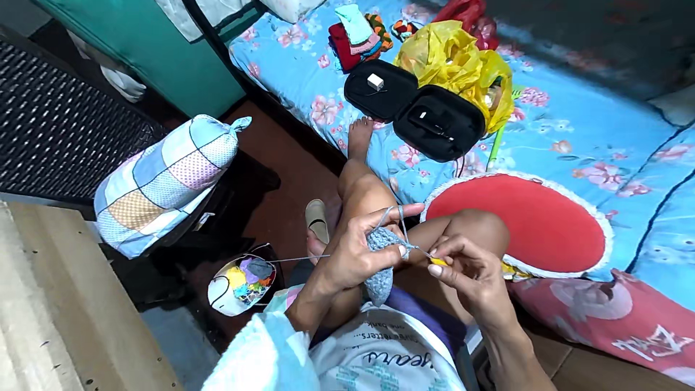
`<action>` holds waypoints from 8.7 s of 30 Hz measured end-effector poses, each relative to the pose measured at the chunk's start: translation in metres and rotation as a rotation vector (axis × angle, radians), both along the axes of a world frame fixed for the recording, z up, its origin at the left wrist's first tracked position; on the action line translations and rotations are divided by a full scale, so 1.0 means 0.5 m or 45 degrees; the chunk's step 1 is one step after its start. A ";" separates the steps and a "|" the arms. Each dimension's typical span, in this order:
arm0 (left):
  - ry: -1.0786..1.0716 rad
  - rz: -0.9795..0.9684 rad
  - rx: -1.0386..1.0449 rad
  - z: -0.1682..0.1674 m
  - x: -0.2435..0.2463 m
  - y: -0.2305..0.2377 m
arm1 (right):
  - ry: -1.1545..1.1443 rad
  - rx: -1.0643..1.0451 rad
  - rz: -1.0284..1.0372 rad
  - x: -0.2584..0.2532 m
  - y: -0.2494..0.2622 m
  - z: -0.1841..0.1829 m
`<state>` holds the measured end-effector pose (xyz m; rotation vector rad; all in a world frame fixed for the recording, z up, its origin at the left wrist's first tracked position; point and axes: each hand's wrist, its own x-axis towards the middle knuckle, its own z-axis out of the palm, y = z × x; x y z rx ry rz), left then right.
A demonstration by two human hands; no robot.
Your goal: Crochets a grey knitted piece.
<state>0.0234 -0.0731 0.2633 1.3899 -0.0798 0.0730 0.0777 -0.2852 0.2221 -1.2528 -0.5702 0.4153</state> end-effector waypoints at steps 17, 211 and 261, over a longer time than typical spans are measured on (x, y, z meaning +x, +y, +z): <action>-0.401 0.314 0.399 -0.037 -0.011 -0.070 | 0.364 0.197 0.070 0.003 0.027 0.015; -0.213 0.470 0.953 0.018 -0.041 0.083 | 0.299 0.570 0.335 0.015 0.048 0.035; -0.181 0.484 0.194 0.012 -0.019 -0.035 | -1.121 -0.606 -0.477 -0.001 0.032 0.054</action>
